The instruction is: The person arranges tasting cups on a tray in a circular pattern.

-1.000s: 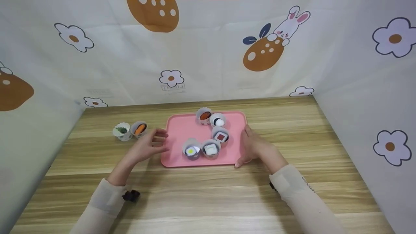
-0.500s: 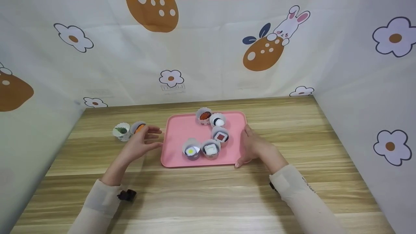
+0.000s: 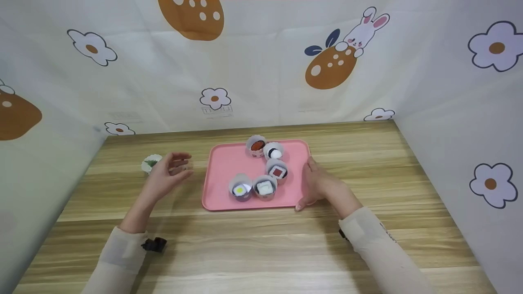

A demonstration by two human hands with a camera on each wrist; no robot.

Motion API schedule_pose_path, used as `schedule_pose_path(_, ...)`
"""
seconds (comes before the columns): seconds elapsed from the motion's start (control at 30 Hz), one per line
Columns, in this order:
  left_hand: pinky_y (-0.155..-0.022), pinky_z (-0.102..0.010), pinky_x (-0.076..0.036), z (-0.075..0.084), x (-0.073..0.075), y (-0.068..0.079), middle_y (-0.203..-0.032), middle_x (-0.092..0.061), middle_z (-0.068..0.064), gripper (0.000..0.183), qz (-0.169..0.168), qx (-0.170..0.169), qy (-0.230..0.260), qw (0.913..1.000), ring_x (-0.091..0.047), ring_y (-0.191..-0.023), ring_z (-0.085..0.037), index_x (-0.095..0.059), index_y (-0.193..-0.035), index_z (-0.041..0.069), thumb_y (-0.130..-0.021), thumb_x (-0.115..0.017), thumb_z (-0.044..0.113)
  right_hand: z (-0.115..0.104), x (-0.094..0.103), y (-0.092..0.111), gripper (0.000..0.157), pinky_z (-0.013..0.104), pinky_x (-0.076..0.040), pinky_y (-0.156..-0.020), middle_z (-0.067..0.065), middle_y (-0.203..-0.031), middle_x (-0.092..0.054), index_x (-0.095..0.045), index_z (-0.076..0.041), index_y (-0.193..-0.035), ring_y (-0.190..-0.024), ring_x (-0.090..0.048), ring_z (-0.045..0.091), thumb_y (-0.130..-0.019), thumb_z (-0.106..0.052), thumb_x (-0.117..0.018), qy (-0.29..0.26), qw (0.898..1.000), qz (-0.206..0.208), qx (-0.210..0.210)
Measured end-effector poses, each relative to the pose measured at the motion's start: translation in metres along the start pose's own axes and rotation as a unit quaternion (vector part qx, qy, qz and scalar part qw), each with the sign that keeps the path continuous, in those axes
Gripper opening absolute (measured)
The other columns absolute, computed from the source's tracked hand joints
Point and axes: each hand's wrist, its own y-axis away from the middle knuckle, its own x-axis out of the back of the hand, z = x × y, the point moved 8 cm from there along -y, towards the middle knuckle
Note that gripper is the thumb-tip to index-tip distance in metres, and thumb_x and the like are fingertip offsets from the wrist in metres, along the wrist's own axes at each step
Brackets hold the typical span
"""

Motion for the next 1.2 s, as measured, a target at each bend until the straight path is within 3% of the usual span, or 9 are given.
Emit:
schedule_pose_path(0.5, -0.112, -0.046, -0.044, -0.007, 0.032, -0.001, -0.138, -0.057, -0.022, 0.052, 0.05, 0.026, 0.0, 0.9984, -0.054, -0.131, -0.034, -0.05, -0.133, -0.002, -0.089, -0.074, 0.01, 0.004, -0.002, -0.002, 0.142, 0.06, -0.018, -0.121, 0.035, -0.162, 0.006, -0.003, 0.014, -0.153, -0.149, -0.007, 0.054, -0.064, -0.056, -0.088, 0.002, 1.0, -0.005, -0.009)
schedule_pose_path(0.77, -0.114, -0.048, -0.041, -0.013, 0.048, -0.001, -0.139, -0.055, -0.024, 0.049, 0.072, 0.021, 0.026, 0.9968, -0.053, -0.132, -0.037, -0.05, -0.133, -0.004, -0.09, -0.072, 0.008, 0.004, -0.002, -0.003, 0.142, 0.062, -0.018, -0.121, 0.037, -0.161, 0.006, -0.004, 0.015, -0.153, -0.148, -0.007, 0.055, -0.064, -0.056, -0.088, -0.002, 1.0, -0.002, -0.001)
schedule_pose_path(1.2, -0.118, -0.045, -0.037, -0.024, 0.074, 0.001, -0.142, -0.054, -0.022, 0.048, 0.108, 0.041, 0.022, 0.993, -0.05, -0.136, -0.034, -0.048, -0.135, -0.003, -0.092, -0.069, 0.007, 0.006, -0.002, -0.003, 0.144, 0.06, -0.017, -0.121, 0.034, -0.162, 0.009, -0.001, 0.012, -0.154, -0.149, -0.005, 0.054, -0.063, -0.06, -0.086, -0.01, 1.0, -0.009, -0.015)
